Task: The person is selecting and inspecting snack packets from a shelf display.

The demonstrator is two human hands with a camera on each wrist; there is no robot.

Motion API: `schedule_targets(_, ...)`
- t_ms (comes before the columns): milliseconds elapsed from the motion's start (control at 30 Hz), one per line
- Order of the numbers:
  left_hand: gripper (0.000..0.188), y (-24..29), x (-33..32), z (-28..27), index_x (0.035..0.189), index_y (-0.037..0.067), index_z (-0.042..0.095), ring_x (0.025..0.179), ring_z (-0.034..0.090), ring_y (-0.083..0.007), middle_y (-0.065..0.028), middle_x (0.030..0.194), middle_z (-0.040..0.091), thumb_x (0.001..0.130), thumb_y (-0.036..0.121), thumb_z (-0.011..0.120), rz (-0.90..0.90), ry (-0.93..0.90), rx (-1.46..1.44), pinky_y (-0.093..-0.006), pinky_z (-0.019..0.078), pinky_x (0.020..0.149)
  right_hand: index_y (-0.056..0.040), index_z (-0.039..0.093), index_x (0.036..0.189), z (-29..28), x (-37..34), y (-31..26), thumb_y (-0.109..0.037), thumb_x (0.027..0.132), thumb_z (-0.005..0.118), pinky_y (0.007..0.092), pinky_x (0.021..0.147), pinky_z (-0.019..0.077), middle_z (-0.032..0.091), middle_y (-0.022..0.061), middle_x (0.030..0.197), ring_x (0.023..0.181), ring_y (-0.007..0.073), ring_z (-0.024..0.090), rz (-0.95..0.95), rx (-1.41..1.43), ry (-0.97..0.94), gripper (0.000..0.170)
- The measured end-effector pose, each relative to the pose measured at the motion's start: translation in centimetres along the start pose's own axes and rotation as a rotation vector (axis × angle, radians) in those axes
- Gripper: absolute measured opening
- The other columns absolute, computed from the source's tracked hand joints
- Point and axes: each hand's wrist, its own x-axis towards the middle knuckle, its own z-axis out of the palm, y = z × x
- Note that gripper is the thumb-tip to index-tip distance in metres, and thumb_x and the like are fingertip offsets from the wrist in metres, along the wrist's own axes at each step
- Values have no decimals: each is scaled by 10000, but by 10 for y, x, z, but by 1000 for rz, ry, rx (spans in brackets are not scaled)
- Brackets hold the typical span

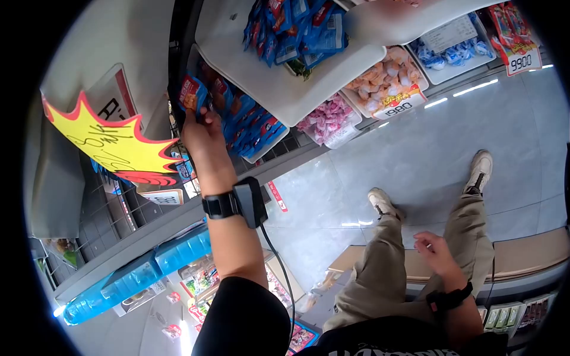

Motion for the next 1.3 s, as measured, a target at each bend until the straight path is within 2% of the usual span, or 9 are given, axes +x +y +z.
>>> schedule_targets(300,160,-6,52,-7,817,25,545,470,418,-84,-16,603,490,834,183,566,-124,177,359,-197,338,417,-20,572,951,-5,5,3,-95,778,593,249,529,437,574,59,693,606,114,533,29,10,-1,189)
schedule_targets(367,153,-3,53,-21,837,14,569,500,474,-99,-36,620,538,824,167,567,-45,-15,499,-180,377,464,-18,573,951,-8,8,5,-99,779,592,248,531,438,574,58,693,611,114,536,31,23,11,190)
schedule_targets(533,140,-10,41,-3,808,-47,570,597,537,-91,-53,684,584,782,90,574,511,167,637,-196,434,542,-8,570,955,-15,7,-3,-114,787,579,250,545,443,575,58,694,623,122,546,45,-15,-2,199)
schedule_targets(633,169,-20,-13,44,870,-34,573,669,586,-139,-86,764,610,754,85,604,580,-129,726,-256,464,605,-14,573,952,-16,7,-2,-118,787,580,255,549,446,582,68,706,627,129,551,30,-16,10,194)
schedule_targets(767,338,-38,-25,109,1048,24,553,799,592,-285,-152,829,601,743,149,628,1242,-474,1045,-309,451,745,-20,574,948,-18,7,-7,-120,786,582,261,552,449,589,79,717,632,138,558,46,-43,1,191)
schedule_targets(900,392,-50,-1,149,1105,37,524,857,572,-312,-172,877,595,759,201,610,1185,-558,910,-344,425,790,-22,574,945,-18,-1,-1,-122,783,588,264,558,451,591,83,719,634,142,560,25,-5,15,191)
schedule_targets(967,418,-51,10,158,1121,12,502,862,574,-318,-199,902,589,779,238,583,738,-780,1025,-361,425,780,-21,573,945,-17,-4,3,-121,781,590,264,560,451,591,82,718,634,144,560,17,6,13,192)
schedule_targets(1200,218,-59,4,152,971,-22,568,823,571,-318,-181,846,577,829,132,506,1230,-521,888,-359,444,718,-23,574,948,-16,-2,8,-105,776,593,258,556,444,588,70,711,639,136,556,2,37,40,192)
schedule_targets(1300,185,-43,-18,136,946,-32,569,842,556,-332,-183,919,562,828,95,504,1185,-371,895,-358,448,721,-24,574,948,-16,-2,7,-102,776,594,254,549,440,586,65,710,640,128,551,-4,43,48,190)
